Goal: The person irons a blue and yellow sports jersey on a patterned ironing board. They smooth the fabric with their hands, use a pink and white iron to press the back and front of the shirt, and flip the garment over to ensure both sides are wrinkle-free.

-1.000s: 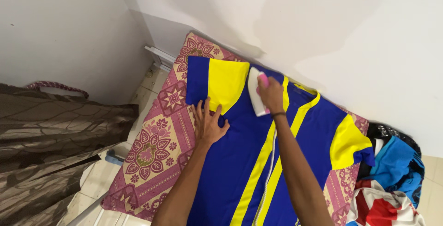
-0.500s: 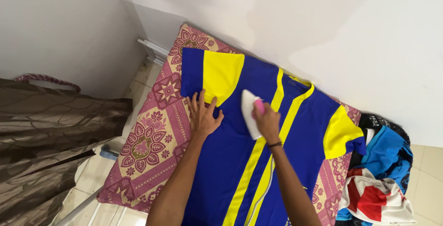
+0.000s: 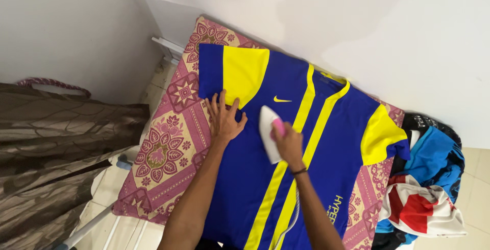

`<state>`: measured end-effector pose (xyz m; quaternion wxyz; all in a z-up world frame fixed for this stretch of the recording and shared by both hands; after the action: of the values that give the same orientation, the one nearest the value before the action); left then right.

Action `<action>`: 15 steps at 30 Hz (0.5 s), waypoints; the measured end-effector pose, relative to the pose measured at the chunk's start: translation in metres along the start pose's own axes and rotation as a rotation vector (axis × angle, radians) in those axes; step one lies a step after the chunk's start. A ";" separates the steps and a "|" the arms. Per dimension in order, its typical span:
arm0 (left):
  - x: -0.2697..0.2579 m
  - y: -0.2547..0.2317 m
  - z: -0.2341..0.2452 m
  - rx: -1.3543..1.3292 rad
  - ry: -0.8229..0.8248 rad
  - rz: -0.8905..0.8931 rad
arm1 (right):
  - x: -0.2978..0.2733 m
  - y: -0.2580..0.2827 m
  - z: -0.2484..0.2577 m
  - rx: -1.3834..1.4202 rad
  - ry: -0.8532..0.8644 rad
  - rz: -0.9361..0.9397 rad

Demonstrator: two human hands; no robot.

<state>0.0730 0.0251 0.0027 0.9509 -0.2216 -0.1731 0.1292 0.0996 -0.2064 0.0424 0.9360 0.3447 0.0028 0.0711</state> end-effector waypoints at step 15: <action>-0.045 0.019 0.027 -0.227 -0.151 0.035 | -0.045 -0.034 0.057 -0.048 -0.055 -0.078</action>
<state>0.0189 0.0373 0.0049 0.9015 -0.3205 -0.2539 0.1415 0.0626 -0.2748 0.0621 0.9457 0.3238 -0.0112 0.0249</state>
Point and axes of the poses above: each hand's wrist, its own x-axis towards the middle knuckle, its own z-axis out of the back of the hand, y = z × x, the point moved 8 cm from there along x, towards the middle knuckle, and after that the axes turned 5 degrees about -y, right-handed, at the moved point
